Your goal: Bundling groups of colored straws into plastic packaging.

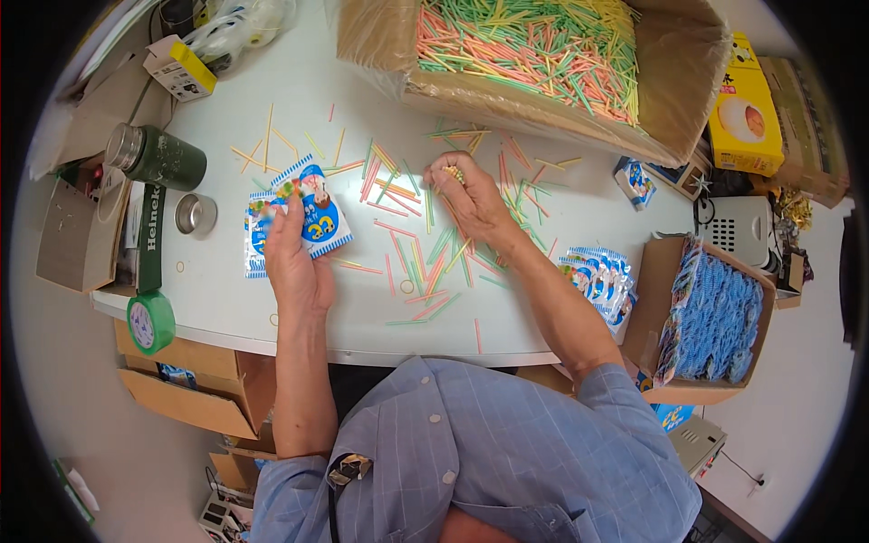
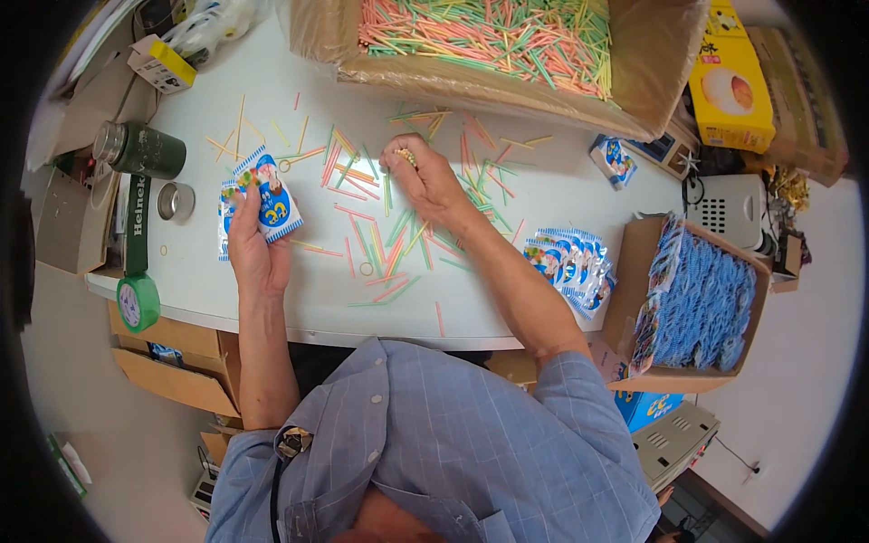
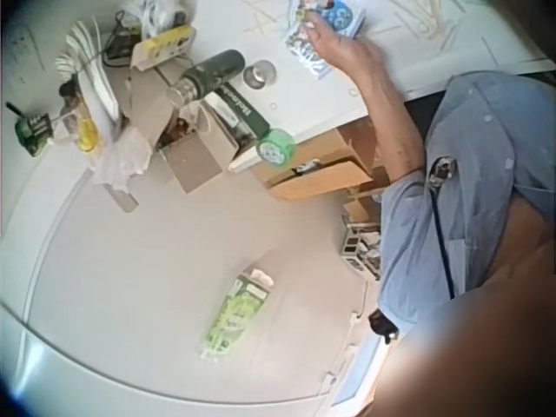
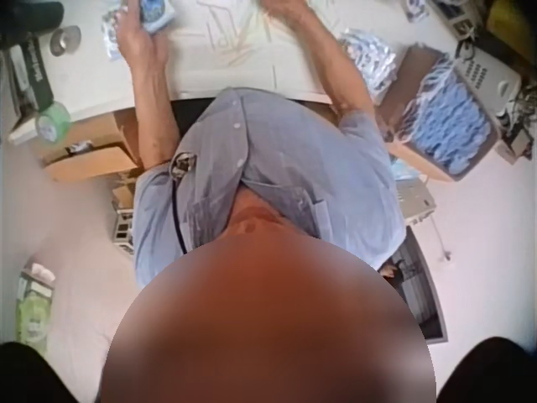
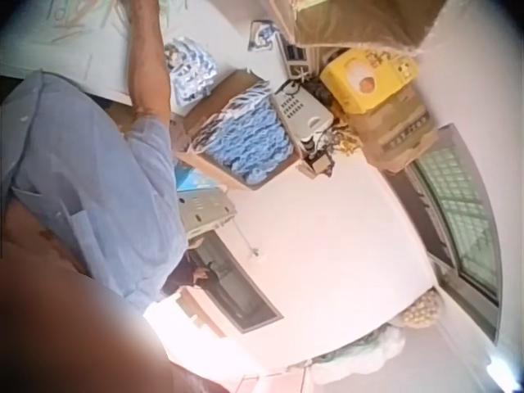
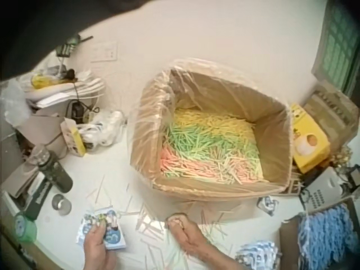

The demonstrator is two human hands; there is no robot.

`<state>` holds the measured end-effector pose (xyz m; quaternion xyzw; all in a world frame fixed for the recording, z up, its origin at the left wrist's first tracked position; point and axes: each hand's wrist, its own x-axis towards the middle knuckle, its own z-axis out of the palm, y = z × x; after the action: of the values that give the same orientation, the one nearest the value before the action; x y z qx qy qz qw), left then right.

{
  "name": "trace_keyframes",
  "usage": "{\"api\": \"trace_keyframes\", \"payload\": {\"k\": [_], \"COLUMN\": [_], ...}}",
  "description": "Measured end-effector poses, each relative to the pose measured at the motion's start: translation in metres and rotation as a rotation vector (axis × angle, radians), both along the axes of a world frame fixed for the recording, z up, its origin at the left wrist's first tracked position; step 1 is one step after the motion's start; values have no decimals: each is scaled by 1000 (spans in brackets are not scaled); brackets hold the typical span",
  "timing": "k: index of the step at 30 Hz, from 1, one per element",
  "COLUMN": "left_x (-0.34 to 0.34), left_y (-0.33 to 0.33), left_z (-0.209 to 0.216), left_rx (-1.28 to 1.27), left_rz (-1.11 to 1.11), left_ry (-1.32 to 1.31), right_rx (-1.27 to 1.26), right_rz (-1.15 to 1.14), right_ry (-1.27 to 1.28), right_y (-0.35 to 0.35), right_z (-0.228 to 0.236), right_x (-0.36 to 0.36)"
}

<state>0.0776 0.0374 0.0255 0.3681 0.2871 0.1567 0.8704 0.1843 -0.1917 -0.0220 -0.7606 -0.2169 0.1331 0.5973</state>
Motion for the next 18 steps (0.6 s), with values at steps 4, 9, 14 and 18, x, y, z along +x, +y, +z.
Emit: {"api": "trace_keyframes", "payload": {"k": [4,9,14,18], "left_x": [0,2,-12,-22], "left_y": [-1,-11,-12,-12], "left_z": [1,-1,2,-11], "left_rx": [33,224,398,541], "left_rz": [-65,-161,-386,-510], "left_ry": [81,92,66,23], "right_rx": [-51,23,773,865], "right_rz": [65,-16,-162,-82], "right_ry": [-19,59,658,653], "right_y": [0,1,6,20], "right_z": [1,9,29,47], "right_x": [-1,1,-6,-26]}}
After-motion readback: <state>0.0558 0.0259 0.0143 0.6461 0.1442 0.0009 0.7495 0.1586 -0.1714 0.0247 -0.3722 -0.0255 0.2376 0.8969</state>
